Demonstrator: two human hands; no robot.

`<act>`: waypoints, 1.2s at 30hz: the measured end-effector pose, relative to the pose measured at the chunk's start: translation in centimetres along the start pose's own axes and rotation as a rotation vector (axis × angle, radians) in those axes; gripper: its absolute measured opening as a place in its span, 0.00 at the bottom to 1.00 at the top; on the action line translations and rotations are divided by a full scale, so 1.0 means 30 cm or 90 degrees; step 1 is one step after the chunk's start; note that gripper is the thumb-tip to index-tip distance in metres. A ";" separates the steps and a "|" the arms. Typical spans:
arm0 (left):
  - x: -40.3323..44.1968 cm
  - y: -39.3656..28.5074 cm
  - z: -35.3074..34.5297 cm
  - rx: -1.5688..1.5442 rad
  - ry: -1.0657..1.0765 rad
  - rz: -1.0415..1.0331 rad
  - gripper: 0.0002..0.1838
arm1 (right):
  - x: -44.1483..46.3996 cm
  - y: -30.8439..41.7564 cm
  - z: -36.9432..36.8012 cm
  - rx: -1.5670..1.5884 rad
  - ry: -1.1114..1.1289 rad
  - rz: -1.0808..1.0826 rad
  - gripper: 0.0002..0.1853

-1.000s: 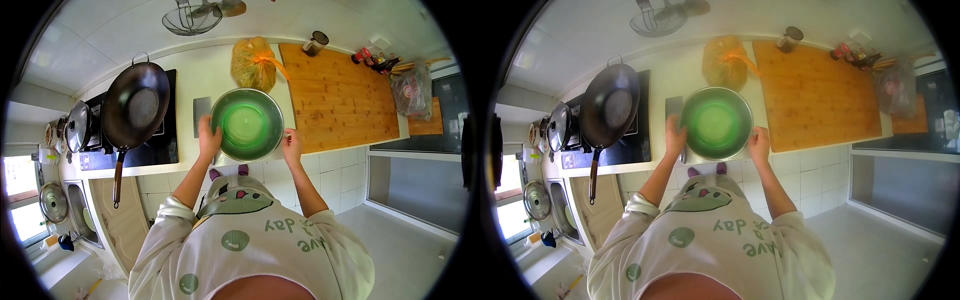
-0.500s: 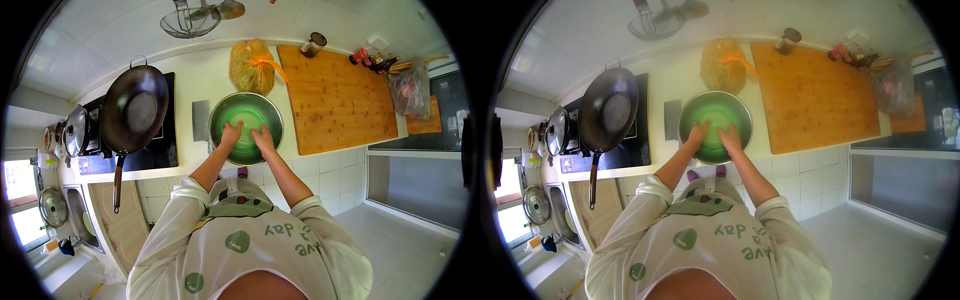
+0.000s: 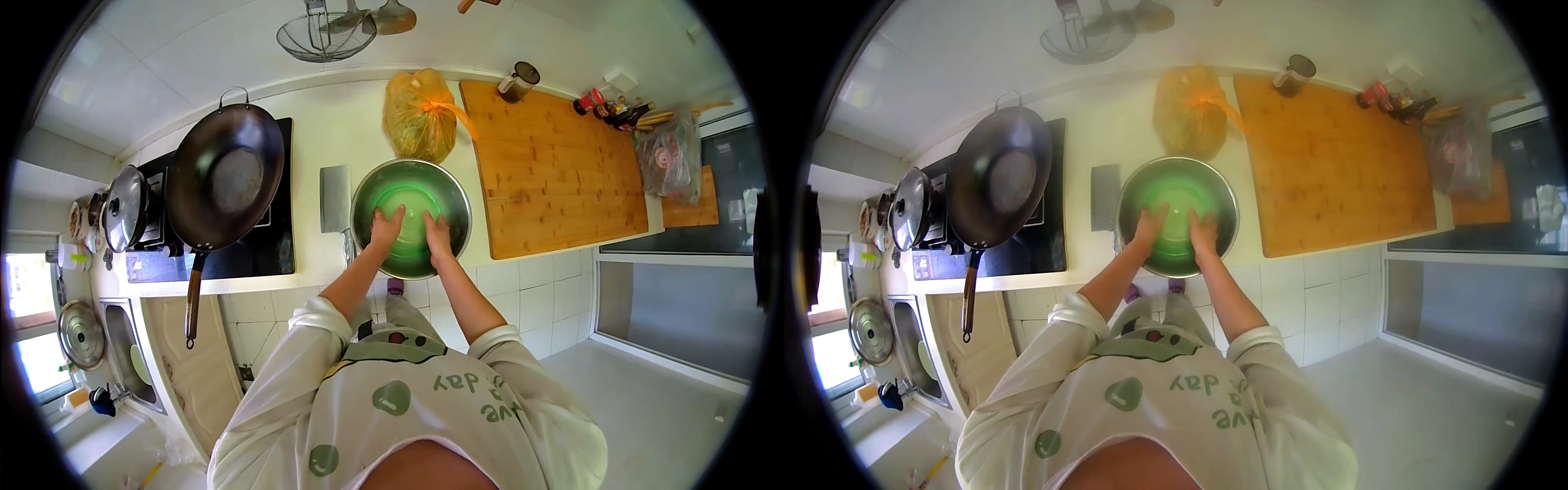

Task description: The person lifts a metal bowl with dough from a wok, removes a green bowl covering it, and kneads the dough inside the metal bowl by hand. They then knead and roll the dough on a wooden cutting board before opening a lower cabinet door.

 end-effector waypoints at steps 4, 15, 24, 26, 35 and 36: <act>-0.085 -0.061 0.021 -0.121 -0.015 0.031 0.54 | -0.076 0.052 0.034 -0.002 0.002 -0.052 0.48; -0.205 -0.231 0.034 -0.133 0.038 0.056 0.54 | -0.145 0.146 0.164 -0.075 -0.072 -0.012 0.38; -0.274 -0.310 0.038 -0.058 0.063 -0.072 0.55 | -0.206 0.125 0.167 0.122 0.020 0.010 0.30; -0.279 -0.342 0.038 -0.044 0.059 -0.101 0.54 | -0.199 0.125 0.188 0.103 -0.018 0.025 0.30; -0.318 -0.755 0.346 -0.388 0.107 -0.363 0.34 | -0.355 0.692 0.419 0.124 -0.197 0.508 0.29; -0.321 -0.771 0.431 -0.362 0.074 -0.371 0.35 | -0.340 0.722 0.402 0.126 -0.202 0.510 0.29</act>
Point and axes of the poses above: each hand's wrist, its own x-axis towards the middle knuckle, its own z-axis out of the back of the hand, y = z × x, the point moved 7 cm from there along x, towards the middle knuckle, and after that the axes turned 13 degrees about -x, right-handed, at the moved point
